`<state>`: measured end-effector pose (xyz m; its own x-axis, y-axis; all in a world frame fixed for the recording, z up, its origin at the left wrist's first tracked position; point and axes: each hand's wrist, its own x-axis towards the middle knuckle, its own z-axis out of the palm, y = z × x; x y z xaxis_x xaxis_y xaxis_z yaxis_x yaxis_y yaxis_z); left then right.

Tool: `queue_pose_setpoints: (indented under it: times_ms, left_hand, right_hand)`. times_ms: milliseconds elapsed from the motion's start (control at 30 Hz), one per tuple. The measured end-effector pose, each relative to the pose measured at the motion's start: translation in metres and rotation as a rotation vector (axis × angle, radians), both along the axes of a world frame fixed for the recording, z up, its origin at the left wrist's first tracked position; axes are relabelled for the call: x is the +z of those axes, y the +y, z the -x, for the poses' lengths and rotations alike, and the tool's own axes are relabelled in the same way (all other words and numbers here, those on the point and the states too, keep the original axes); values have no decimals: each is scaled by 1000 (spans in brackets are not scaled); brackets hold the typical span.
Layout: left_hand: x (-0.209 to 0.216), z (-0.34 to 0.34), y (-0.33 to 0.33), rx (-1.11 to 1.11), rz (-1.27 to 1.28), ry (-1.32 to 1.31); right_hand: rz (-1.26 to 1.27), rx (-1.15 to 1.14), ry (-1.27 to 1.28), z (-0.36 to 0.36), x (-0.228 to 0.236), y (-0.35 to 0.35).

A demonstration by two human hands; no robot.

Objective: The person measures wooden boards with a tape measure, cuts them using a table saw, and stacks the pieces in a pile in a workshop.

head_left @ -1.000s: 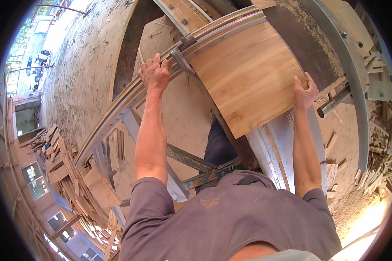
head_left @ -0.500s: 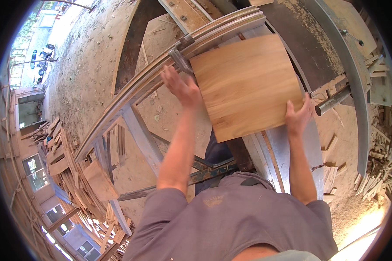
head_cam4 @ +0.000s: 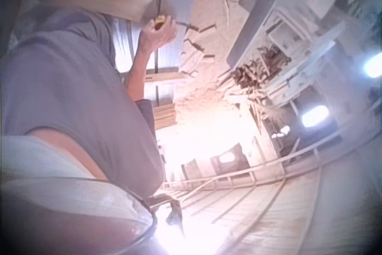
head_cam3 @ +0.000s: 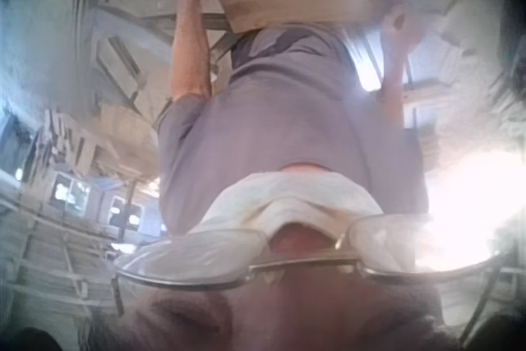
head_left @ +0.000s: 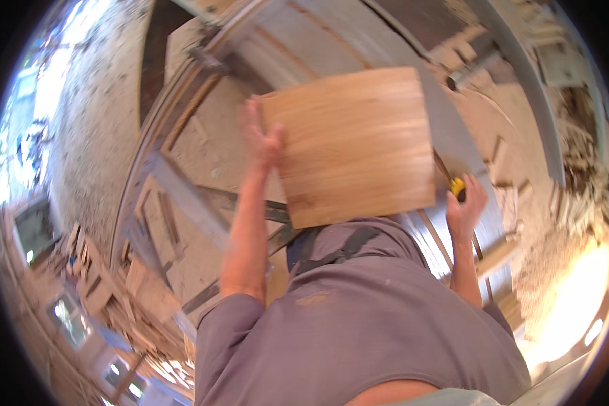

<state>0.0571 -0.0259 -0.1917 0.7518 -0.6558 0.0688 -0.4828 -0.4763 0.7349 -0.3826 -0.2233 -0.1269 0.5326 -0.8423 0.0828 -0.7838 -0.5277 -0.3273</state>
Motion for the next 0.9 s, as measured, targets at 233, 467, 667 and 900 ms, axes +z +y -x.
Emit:
queue_pose_setpoints:
  times_ms: [233, 467, 667, 900]
  left_hand:
    - [39, 45, -36, 75, 0, -67]
    - [97, 203, -64, -491, 174, 706]
    - [71, 192, -62, -425, 193, 837]
    - [51, 159, -47, -270, 350, 1086]
  right_hand:
    - [-111, -78, -137, 27, -3, 6]
    - [-493, 82, -440, -38, 32, 37]
    - [-904, 161, -470, -83, 52, 29]
    - [-878, 324, -349, -111, 37, 13]
